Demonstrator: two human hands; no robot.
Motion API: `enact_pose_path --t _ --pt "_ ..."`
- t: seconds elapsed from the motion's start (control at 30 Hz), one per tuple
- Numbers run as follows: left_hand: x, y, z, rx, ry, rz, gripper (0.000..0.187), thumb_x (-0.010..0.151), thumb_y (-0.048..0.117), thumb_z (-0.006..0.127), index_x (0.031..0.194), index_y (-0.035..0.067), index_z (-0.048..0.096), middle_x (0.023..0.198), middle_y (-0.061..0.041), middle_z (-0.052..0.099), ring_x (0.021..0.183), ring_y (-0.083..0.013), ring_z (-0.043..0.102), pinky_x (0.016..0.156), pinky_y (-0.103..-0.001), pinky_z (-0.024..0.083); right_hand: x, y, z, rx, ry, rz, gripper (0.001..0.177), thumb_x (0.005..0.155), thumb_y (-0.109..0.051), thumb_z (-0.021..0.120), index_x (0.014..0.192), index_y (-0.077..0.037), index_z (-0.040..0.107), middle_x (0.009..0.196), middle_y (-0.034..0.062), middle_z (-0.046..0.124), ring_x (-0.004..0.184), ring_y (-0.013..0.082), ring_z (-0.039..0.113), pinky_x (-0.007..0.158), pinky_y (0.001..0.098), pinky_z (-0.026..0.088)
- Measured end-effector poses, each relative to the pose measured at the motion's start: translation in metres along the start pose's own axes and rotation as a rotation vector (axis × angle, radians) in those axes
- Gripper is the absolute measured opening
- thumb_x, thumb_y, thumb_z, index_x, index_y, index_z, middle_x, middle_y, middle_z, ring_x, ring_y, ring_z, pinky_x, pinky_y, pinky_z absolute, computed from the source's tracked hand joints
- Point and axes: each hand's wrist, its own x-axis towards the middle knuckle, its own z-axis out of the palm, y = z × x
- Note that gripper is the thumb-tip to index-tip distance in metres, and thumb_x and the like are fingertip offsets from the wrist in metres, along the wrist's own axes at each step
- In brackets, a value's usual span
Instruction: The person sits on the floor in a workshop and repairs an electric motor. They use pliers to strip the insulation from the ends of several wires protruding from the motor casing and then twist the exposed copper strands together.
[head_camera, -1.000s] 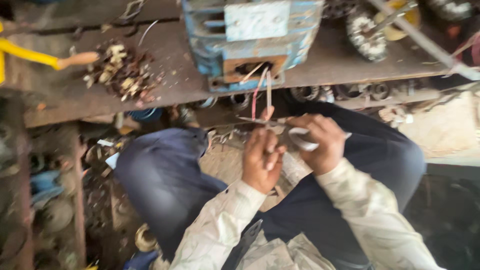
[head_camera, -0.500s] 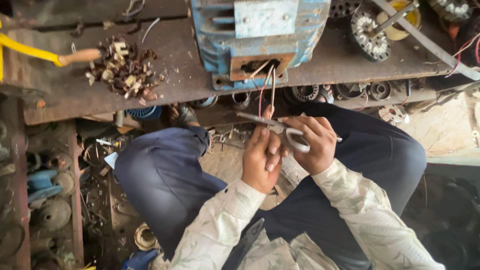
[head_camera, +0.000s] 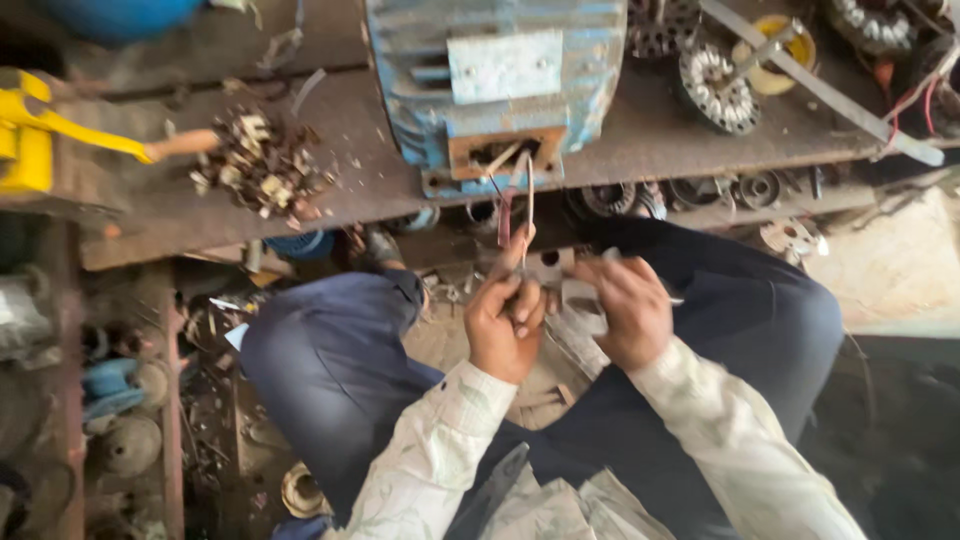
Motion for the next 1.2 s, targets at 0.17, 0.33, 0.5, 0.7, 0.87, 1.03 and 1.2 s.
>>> enact_pose_path --t 0.17,0.33,0.5,0.7,0.87,1.03,1.2 --pt "0.003 -0.002 0.003 0.165 0.026 -0.033 0.061 0.095 0.011 0.036 0.155 0.006 0.045 0.061 0.002 0.036 0.050 -0.0088 0.030 0.058 -0.025 0.035 0.006 0.011 -0.003 -0.006 0.050 0.057 0.044 0.071 -0.009 0.082 0.115 -0.010 0.073 0.110 0.0039 0.073 0.098 0.0250 0.068 0.085 0.0372 0.049" --pt "0.000 0.000 0.001 0.203 0.037 -0.049 0.060 0.095 0.011 0.038 0.154 0.005 0.049 0.059 0.004 0.035 0.046 -0.0091 0.029 0.059 -0.024 0.037 -0.005 0.010 0.006 0.042 -0.089 0.044 0.055 0.067 0.004 0.066 0.120 -0.008 0.073 0.121 0.0040 0.075 0.102 0.0231 0.070 0.084 0.0341 0.047" --pt "-0.001 -0.013 -0.012 0.126 0.035 -0.161 0.055 0.092 0.013 0.036 0.142 0.004 0.058 0.055 0.003 0.034 0.044 -0.0106 0.029 0.062 -0.028 0.044 0.001 0.007 -0.002 -0.040 0.050 0.029 0.044 0.074 -0.015 0.083 0.117 -0.011 0.073 0.109 0.0026 0.071 0.092 0.0243 0.065 0.085 0.0368 0.046" --pt "-0.003 -0.023 -0.055 0.554 0.161 -0.060 0.020 0.101 0.007 0.044 0.091 -0.010 0.043 0.060 -0.004 0.047 0.049 -0.0154 0.039 0.048 -0.033 0.032 0.006 0.011 -0.007 -0.038 -0.033 -0.006 0.036 0.076 -0.018 0.081 0.111 -0.010 0.077 0.108 0.0041 0.074 0.089 0.0239 0.067 0.084 0.0384 0.046" --pt "-0.002 -0.008 -0.052 1.583 0.125 0.330 0.031 0.097 0.013 0.062 0.123 -0.002 0.058 0.076 -0.005 0.067 0.060 -0.0189 0.060 0.056 -0.035 0.047 -0.015 0.017 -0.022 0.117 0.077 0.061 0.035 0.074 -0.002 0.075 0.109 -0.006 0.075 0.107 0.0074 0.073 0.092 0.0255 0.067 0.085 0.0364 0.051" --pt "0.014 0.014 -0.014 1.906 0.036 0.876 0.060 0.101 0.027 0.068 0.151 0.004 0.047 0.088 -0.001 0.072 0.068 -0.0188 0.064 0.067 -0.036 0.051 -0.020 0.015 -0.017 0.589 0.207 0.387 0.041 0.081 0.018 0.055 0.115 -0.001 0.069 0.114 0.0110 0.071 0.096 0.0170 0.071 0.087 0.0279 0.059" --pt "0.017 0.013 -0.002 1.870 -0.135 1.067 0.048 0.107 0.026 0.065 0.151 0.012 0.051 0.084 -0.001 0.072 0.068 -0.0165 0.066 0.066 -0.035 0.051 -0.018 0.015 -0.010 0.364 0.120 0.356 0.030 0.089 0.016 0.069 0.114 -0.001 0.071 0.107 0.0103 0.072 0.088 0.0167 0.070 0.079 0.0280 0.056"
